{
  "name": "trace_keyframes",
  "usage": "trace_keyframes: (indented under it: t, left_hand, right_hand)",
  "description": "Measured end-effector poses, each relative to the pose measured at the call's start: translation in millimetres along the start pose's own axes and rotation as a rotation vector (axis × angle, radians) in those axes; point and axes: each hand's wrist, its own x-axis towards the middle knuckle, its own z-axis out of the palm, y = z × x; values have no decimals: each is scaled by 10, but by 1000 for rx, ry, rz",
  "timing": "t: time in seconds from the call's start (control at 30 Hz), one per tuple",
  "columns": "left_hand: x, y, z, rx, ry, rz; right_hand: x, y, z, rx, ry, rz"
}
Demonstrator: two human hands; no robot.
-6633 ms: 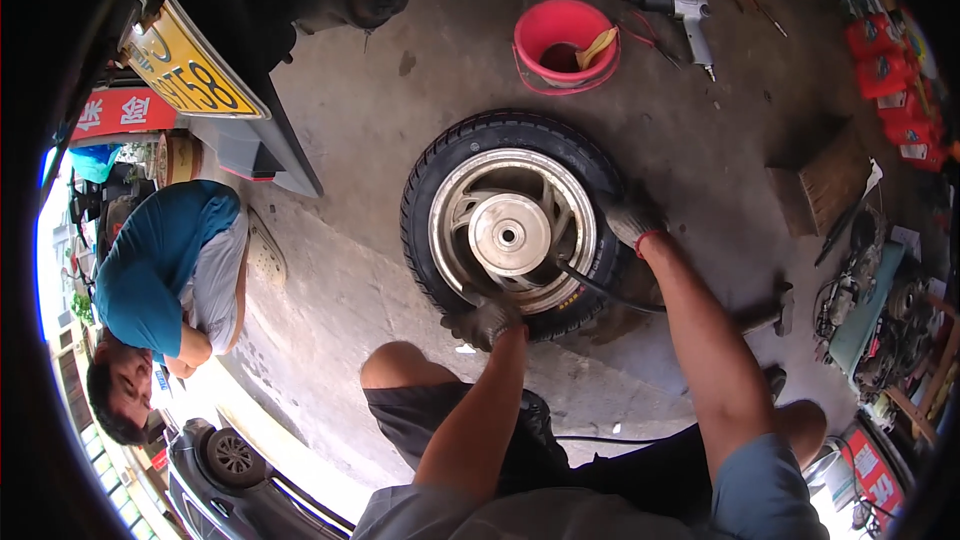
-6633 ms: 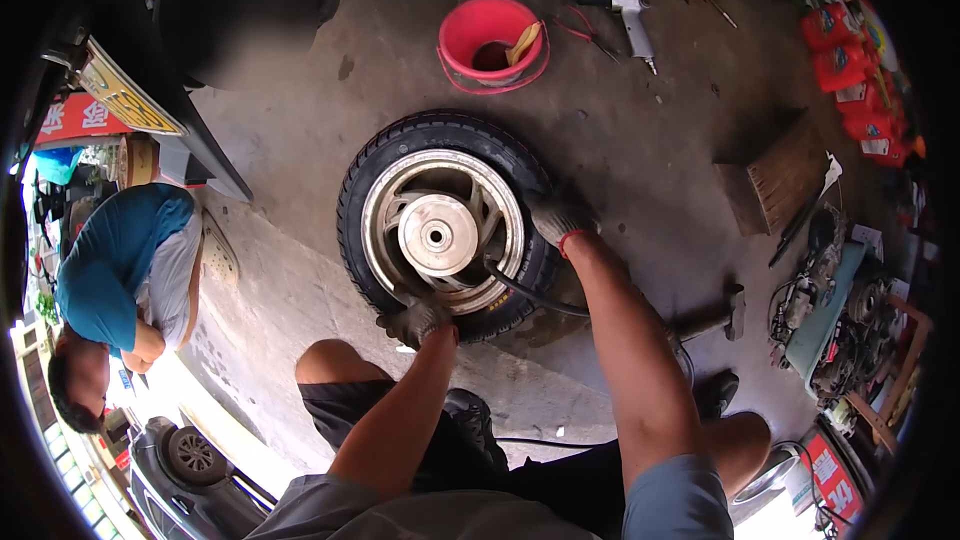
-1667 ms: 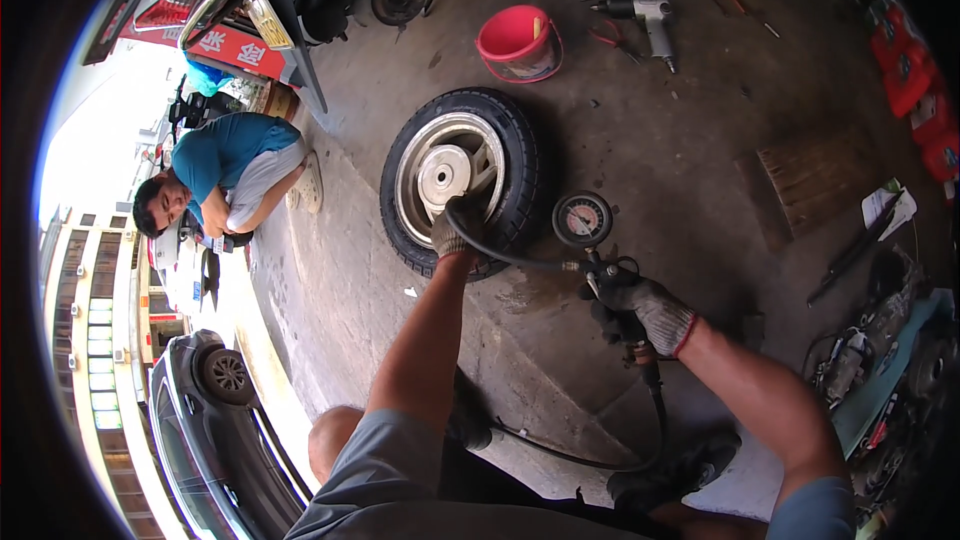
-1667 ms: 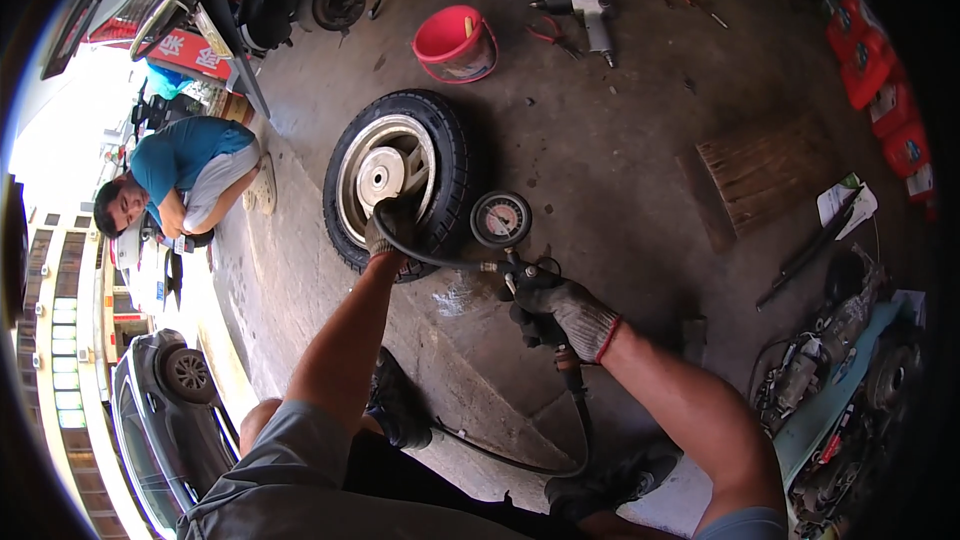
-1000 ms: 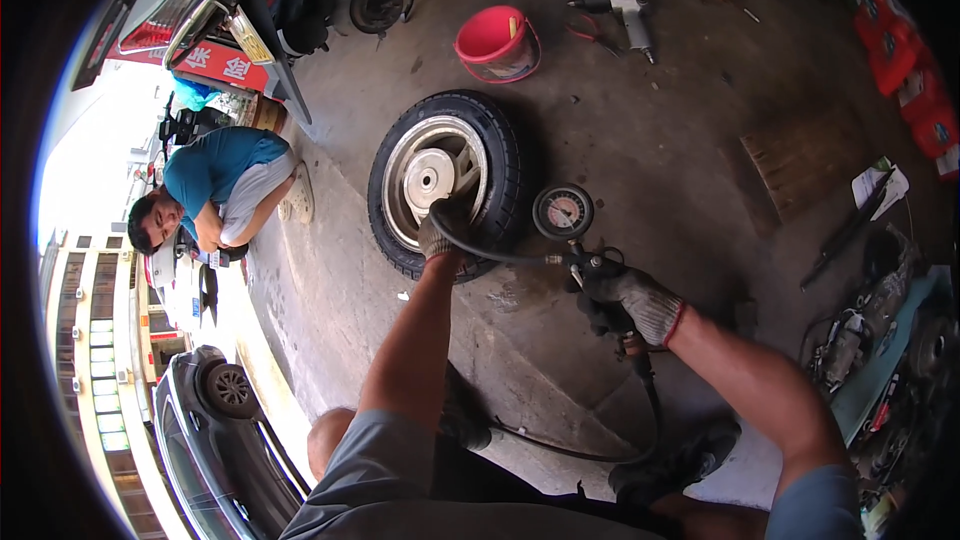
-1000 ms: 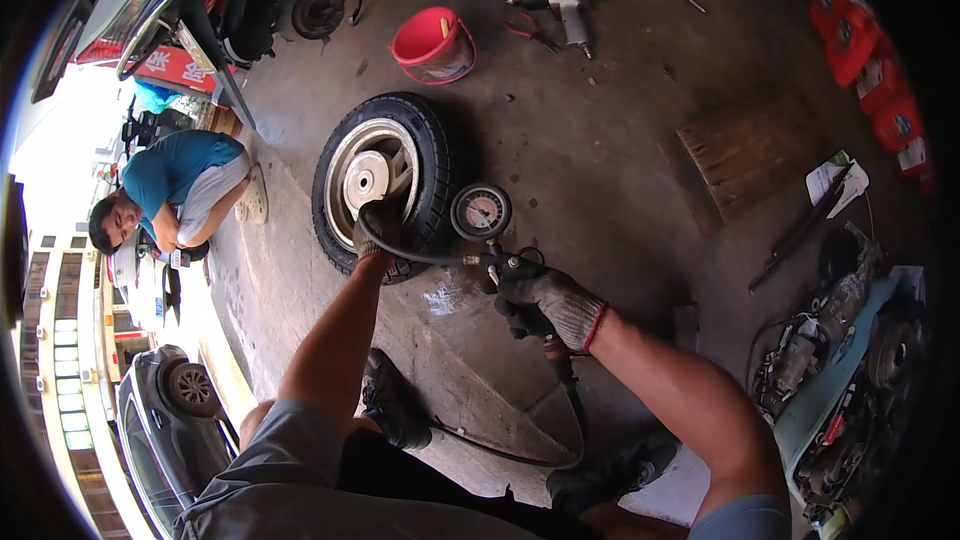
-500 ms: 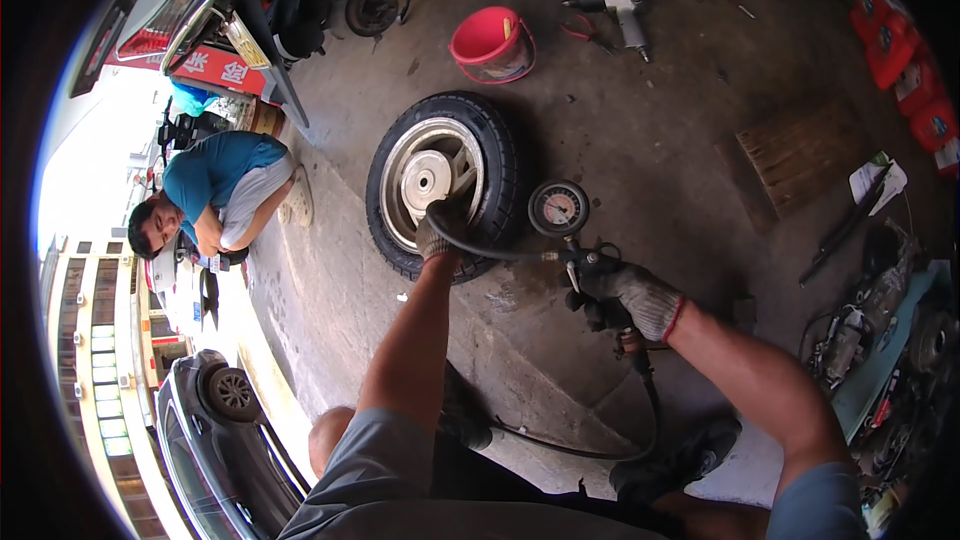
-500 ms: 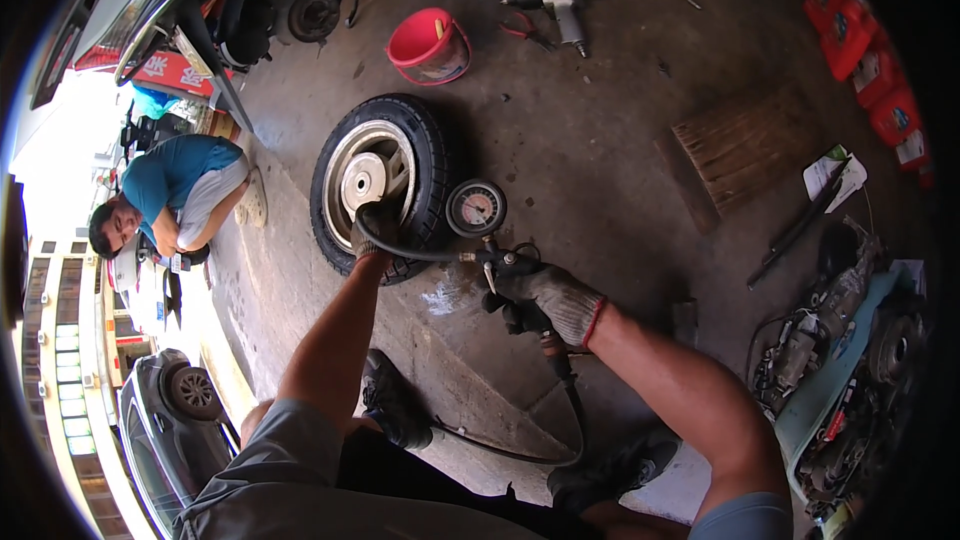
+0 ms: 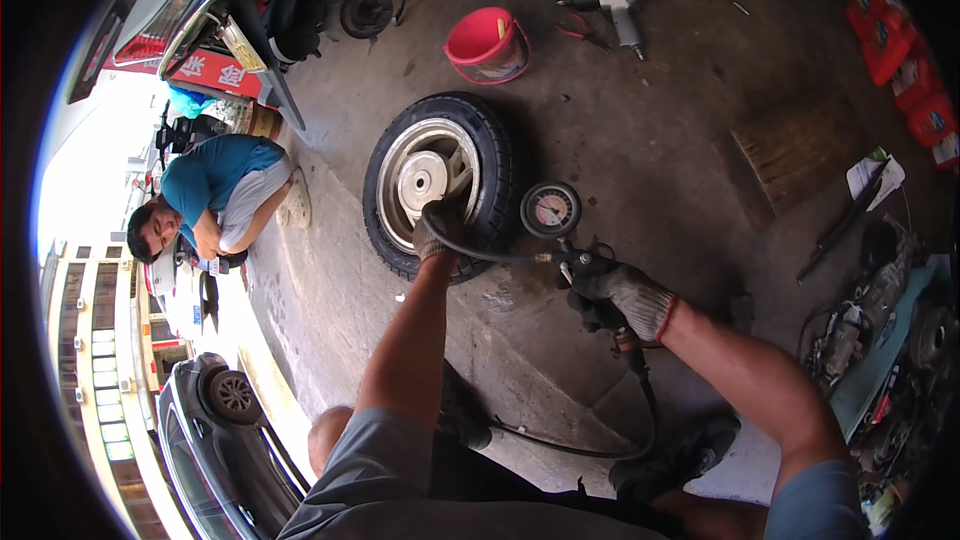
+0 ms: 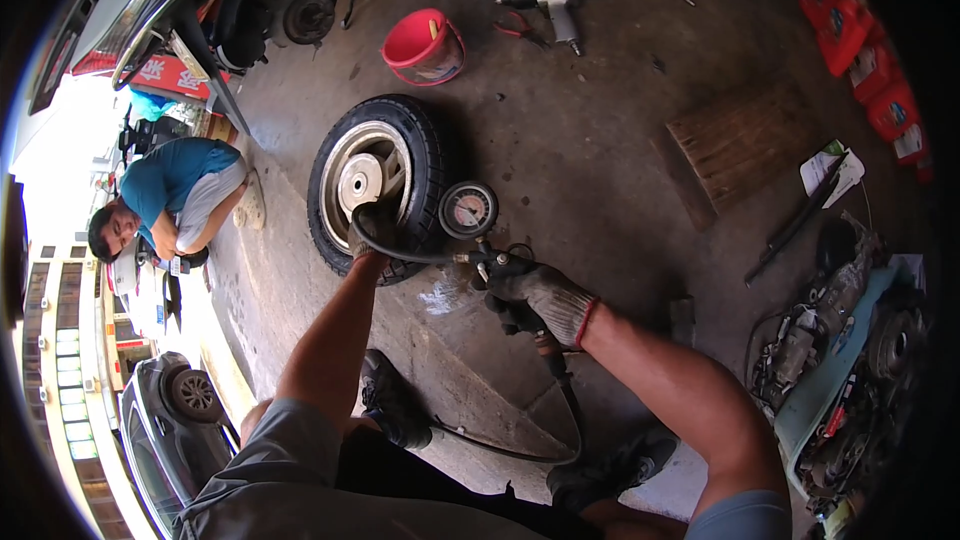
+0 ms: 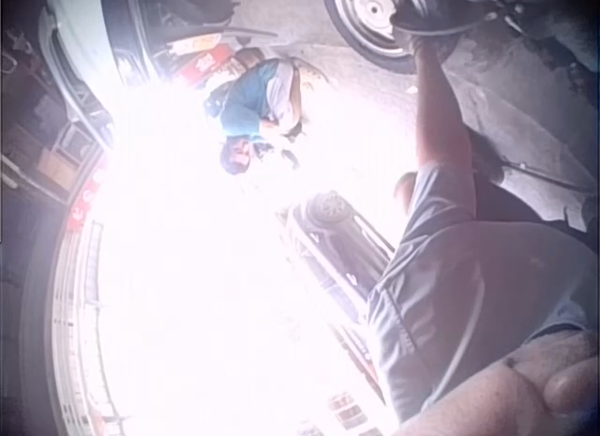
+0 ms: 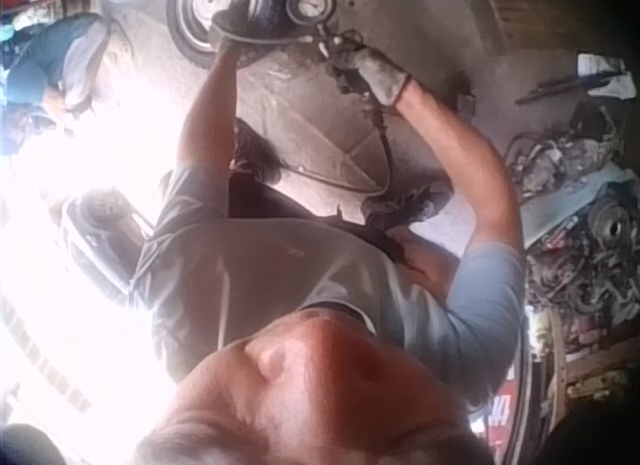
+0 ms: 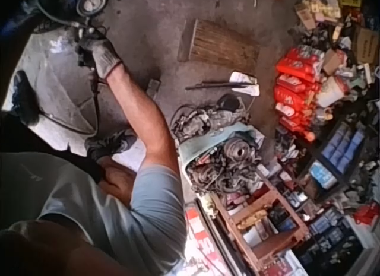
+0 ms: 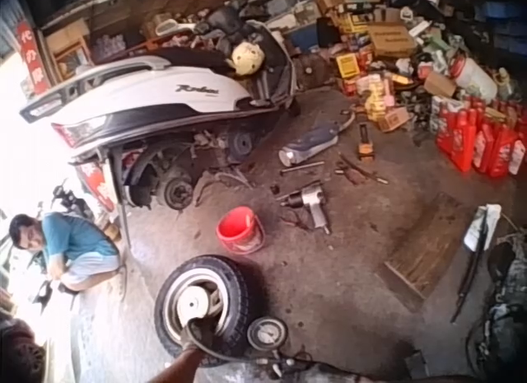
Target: Inflating a motorcycle tire, checking for leaks with soapy water, and performing mechanical repairs near the rear wheel hub.
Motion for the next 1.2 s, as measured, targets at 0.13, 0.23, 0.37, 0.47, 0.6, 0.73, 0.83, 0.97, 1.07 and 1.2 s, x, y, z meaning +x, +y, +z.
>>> trace_keyframes:
  t: [0.13,0.23,0.37,0.47,0.6,0.73,0.83,0.97,1.07,1.2]
  left_hand:
    - [9,-14,25,-21,98,112]
    - [-6,2,14,-13,109,101]
    - [-39,72,-68,-19,96,105]
    - [-73,136,-142,34,40,102]
    - [-82,179,-181,50,-10,78]
    - [-41,124,-133,64,3,56]
    - [-29,30,-54,20,66,95]
    - [-1,-50,105,-222,101,236]
    - [37,-10,147,-362,68,233]
    - [-18,31,-2,36,88,94]
  right_hand:
    - [1,-1,-1,-19,-13,-15]
    - [-17,-15,13,-20,-16,-19]
    - [-28,-52,38,19,-27,-27]
    - [-21,-64,33,0,-32,-17]
    - [-7,-44,7,-4,-5,-28]
    - [32,-53,21,-8,-4,-5]
    - [36,-68,60,-2,-11,7]
    - [-32,-53,34,-57,18,-44]
    - [-76,-43,-4,-78,64,-8]
    - [-17,-46,60,-2,45,-7]
